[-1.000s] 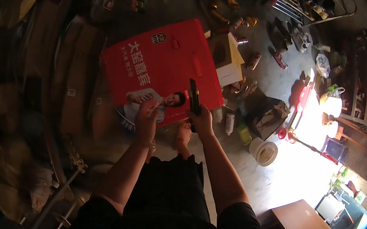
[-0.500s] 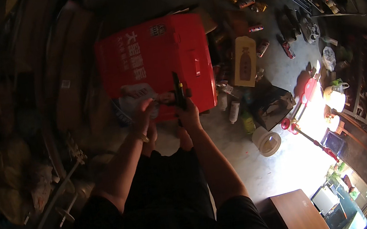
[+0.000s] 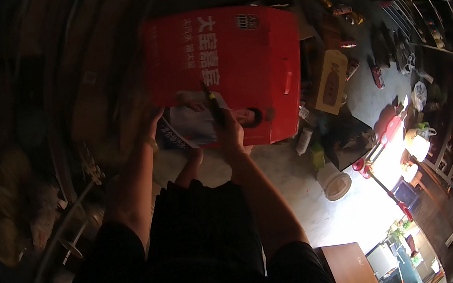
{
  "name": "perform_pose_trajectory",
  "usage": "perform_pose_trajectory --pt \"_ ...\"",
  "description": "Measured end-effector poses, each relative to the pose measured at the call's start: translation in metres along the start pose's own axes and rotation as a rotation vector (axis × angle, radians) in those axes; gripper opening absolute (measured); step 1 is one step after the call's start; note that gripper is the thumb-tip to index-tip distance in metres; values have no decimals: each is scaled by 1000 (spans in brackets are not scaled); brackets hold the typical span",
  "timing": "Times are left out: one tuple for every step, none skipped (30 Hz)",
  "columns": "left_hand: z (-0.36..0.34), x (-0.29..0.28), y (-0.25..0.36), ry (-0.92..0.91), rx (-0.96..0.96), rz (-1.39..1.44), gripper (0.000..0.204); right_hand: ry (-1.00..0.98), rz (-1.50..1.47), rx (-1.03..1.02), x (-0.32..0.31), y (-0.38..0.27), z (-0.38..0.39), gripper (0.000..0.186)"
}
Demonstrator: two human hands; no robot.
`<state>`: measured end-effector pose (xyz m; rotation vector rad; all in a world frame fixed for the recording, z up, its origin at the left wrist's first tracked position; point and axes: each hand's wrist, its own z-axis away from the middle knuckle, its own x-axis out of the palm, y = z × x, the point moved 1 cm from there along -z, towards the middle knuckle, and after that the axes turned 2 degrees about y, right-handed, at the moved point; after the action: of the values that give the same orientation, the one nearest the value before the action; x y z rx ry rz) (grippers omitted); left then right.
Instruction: The person uses a utility knife to cut open a red cardboard box and then cuts a piece of cardboard with circular cutouts. They handle several cardboard pieces and boxes in a cluttered storage area.
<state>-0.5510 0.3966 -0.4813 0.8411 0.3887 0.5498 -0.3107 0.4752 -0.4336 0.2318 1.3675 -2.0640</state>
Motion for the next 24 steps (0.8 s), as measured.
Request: perform_pose_trajectory --pt "0 -1 2 -18 -48 82 82 -19 62 12 10 -11 -3 29" --pt "-2 -5 2 -21 -63 83 80 -67 253 49 17 -20 -3 34" --pt "-4 -9 0 -21 -77 85 79 -67 254 24 24 -28 -3 35" --pt "-6 -13 -2 -23 -91 87 77 -66 255 -1 32 -33 -4 37" --pt "-7 -15 -4 2 -143 167 75 -63 256 -25 36 -45 -5 38" --pt "-8 -16 -6 25 -195 248 73 -141 320 30 39 -56 -8 43" --pt "-12 -18 -9 45 -243 330 71 -67 331 -65 44 -58 -9 44" --pt "-18 -23 -16 55 -237 268 69 7 341 -159 47 -60 -10 44" --pt "-26 -31 -34 76 -230 208 67 73 346 -259 52 -63 -10 45" --pt "-35 -41 -60 103 -224 148 66 15 397 -212 54 -71 -12 47" --pt "-44 -49 -84 129 -221 89 65 19 410 -209 58 -73 -13 47" --pt "-48 -48 -88 138 -219 28 64 35 427 -195 60 -71 -16 47" --pt "-50 -47 -93 118 -263 112 63 51 444 -182 63 -69 -18 47" --pt "-51 -45 -98 102 -308 194 62 40 458 -146 67 -66 -20 46" --pt "-50 -38 -88 58 -340 169 63 55 474 -125 69 -61 -23 46" --pt "-47 -34 -79 18 -370 142 64 66 486 -104 70 -58 -25 46" --pt "-44 -29 -68 -24 -401 112 65 79 497 -81 71 -56 -26 45" --pt "-35 -28 -53 -8 -445 84 67 74 505 -76 74 -55 -27 45" --pt "-28 -21 -35 -7 -490 50 68 80 516 -59 75 -53 -28 45" --pt "-31 -19 -39 8 -537 19 70 89 526 -41 76 -51 -29 45" --pt "-32 -17 -42 25 -586 -12 71 91 520 -56 76 -48 -30 45" --pt "-39 -21 -65 71 -637 -28 73 84 515 -84 78 -45 -30 45" --pt "-45 -26 -88 116 -687 -44 75 77 510 -111 79 -44 -30 45" --pt "-52 -31 -109 75 -695 61 76 76 515 -101 80 -42 -30 45"
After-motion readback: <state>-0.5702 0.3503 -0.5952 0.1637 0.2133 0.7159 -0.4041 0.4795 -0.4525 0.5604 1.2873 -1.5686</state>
